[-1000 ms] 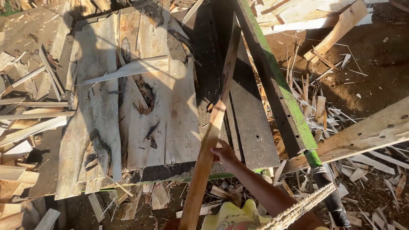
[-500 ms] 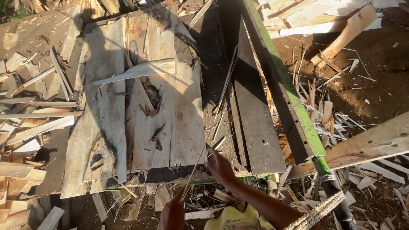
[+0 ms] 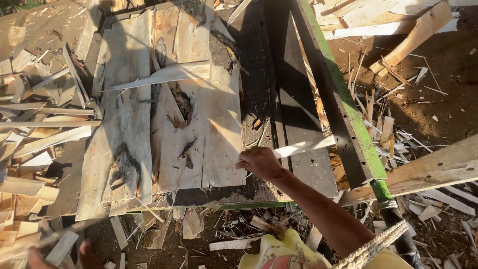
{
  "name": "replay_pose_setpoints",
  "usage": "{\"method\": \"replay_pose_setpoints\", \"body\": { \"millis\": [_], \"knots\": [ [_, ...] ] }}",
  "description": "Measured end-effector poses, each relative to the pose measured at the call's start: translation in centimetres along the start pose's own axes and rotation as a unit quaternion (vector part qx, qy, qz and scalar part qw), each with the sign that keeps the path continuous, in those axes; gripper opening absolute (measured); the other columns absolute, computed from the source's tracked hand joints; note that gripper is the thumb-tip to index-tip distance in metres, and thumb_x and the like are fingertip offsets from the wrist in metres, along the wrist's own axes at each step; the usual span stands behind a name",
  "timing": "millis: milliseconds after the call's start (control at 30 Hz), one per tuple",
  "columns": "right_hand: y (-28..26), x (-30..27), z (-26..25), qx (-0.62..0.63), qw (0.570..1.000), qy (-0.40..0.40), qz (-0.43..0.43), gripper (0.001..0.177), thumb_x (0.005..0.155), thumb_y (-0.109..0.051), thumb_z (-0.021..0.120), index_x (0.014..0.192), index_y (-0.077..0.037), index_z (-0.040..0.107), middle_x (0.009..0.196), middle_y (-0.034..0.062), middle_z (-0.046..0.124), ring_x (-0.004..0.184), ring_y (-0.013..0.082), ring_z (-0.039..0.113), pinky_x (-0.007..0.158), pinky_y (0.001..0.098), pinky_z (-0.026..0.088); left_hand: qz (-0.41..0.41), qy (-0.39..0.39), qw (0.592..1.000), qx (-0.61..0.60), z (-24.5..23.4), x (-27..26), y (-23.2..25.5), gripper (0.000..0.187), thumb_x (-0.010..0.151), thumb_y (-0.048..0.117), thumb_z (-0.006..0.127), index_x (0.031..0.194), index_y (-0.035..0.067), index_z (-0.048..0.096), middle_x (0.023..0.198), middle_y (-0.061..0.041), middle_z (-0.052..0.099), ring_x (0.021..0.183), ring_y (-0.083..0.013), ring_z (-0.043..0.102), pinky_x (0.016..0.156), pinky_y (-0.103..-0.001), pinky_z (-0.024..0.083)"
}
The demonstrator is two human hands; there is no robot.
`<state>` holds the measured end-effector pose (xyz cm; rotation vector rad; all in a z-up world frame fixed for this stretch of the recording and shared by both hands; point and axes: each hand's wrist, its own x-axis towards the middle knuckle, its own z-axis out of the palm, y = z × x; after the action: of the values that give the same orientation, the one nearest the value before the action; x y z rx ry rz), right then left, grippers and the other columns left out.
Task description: Cutting and trimming thin strips of wood using a manual mechanical cutter.
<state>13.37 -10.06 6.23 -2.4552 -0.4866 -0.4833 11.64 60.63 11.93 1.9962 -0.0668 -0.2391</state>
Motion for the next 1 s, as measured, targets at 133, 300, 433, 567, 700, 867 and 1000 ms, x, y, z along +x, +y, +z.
{"method": "replay_pose_setpoints", "body": {
  "millis": [133, 300, 433, 567, 700, 867, 1000],
  "knots": [
    [-6.0, 3.8, 0.5, 0.164, 0.983, 0.022, 0.080, 0.031, 0.101, -0.035, 0.067, 0.090, -0.007, 0.072, 0.082, 0.0069, 0.075, 0.052, 0.0098, 0.067, 0.044, 0.0263, 0.056, 0.049, 0.004, 0.994, -0.100, 27.9, 2.3, 8.9, 0.089, 0.085, 0.011, 0.069, 0.163, 0.013, 0.027, 0.134, -0.021, 0.059, 0.079, -0.0226, 0.056, 0.064, -0.039, 0.056],
    [-9.7, 8.6, -4.3, 0.272, 0.929, 0.058, 0.244, 0.022, 0.094, -0.028, 0.071, 0.092, -0.006, 0.073, 0.076, 0.0083, 0.073, 0.048, 0.0079, 0.063, 0.043, 0.0263, 0.058, 0.029, -0.096, 0.980, -0.171, 46.5, 0.0, 18.8, 0.084, 0.087, 0.015, 0.072, 0.157, 0.006, 0.026, 0.136, -0.024, 0.053, 0.101, -0.0299, 0.056, 0.082, -0.044, 0.057],
    [-5.0, 8.8, -6.4, 0.316, 0.876, 0.099, 0.352, 0.018, 0.097, -0.025, 0.070, 0.097, -0.008, 0.073, 0.078, 0.0096, 0.072, 0.054, 0.0106, 0.060, 0.048, 0.0290, 0.054, -0.072, -0.195, 0.966, -0.153, 53.8, 0.1, 15.8, 0.049, 0.095, 0.022, 0.067, 0.136, 0.001, 0.049, 0.120, -0.019, 0.070, 0.114, -0.0306, 0.069, 0.100, -0.044, 0.059],
    [5.4, -0.9, -4.1, 0.322, 0.857, 0.194, 0.351, 0.021, 0.101, -0.026, 0.070, 0.108, -0.007, 0.075, 0.090, 0.0129, 0.073, 0.067, 0.0161, 0.059, 0.058, 0.0314, 0.051, -0.075, -0.161, 0.976, -0.125, 56.9, 3.1, 12.2, 0.031, 0.100, 0.021, 0.065, 0.118, -0.003, 0.059, 0.102, -0.013, 0.068, 0.097, -0.0250, 0.063, 0.087, -0.044, 0.056],
    [9.7, -16.3, 2.8, 0.081, 0.928, 0.194, 0.308, 0.031, 0.095, -0.021, 0.072, 0.123, -0.009, 0.068, 0.117, 0.0085, 0.073, 0.103, 0.0185, 0.066, 0.080, 0.0287, 0.055, -0.100, -0.226, 0.956, -0.161, 60.0, 5.9, 12.7, 0.017, 0.096, 0.015, 0.066, 0.105, 0.000, 0.068, 0.088, -0.010, 0.067, 0.078, -0.0191, 0.059, 0.070, -0.039, 0.053],
    [-1.3, -21.7, -0.9, 0.303, 0.709, 0.076, 0.633, 0.042, 0.094, -0.025, 0.072, 0.130, -0.006, 0.063, 0.099, 0.0084, 0.077, 0.078, 0.0197, 0.067, 0.070, 0.0308, 0.054, -0.189, -0.259, 0.929, -0.183, 66.0, 6.3, 5.9, 0.013, 0.095, 0.016, 0.065, 0.102, 0.005, 0.070, 0.086, -0.007, 0.072, 0.071, -0.0151, 0.064, 0.064, -0.032, 0.054],
    [0.7, -27.4, 2.2, 0.461, 0.669, 0.125, 0.569, 0.027, 0.096, -0.020, 0.072, 0.107, 0.004, 0.075, 0.084, 0.0062, 0.074, 0.070, 0.0116, 0.064, 0.063, 0.0278, 0.054, -0.162, -0.259, 0.928, -0.212, 66.6, 3.4, 5.9, 0.016, 0.095, 0.017, 0.068, 0.102, 0.002, 0.072, 0.088, -0.006, 0.073, 0.073, -0.0133, 0.067, 0.066, -0.030, 0.055]
  ]
}}
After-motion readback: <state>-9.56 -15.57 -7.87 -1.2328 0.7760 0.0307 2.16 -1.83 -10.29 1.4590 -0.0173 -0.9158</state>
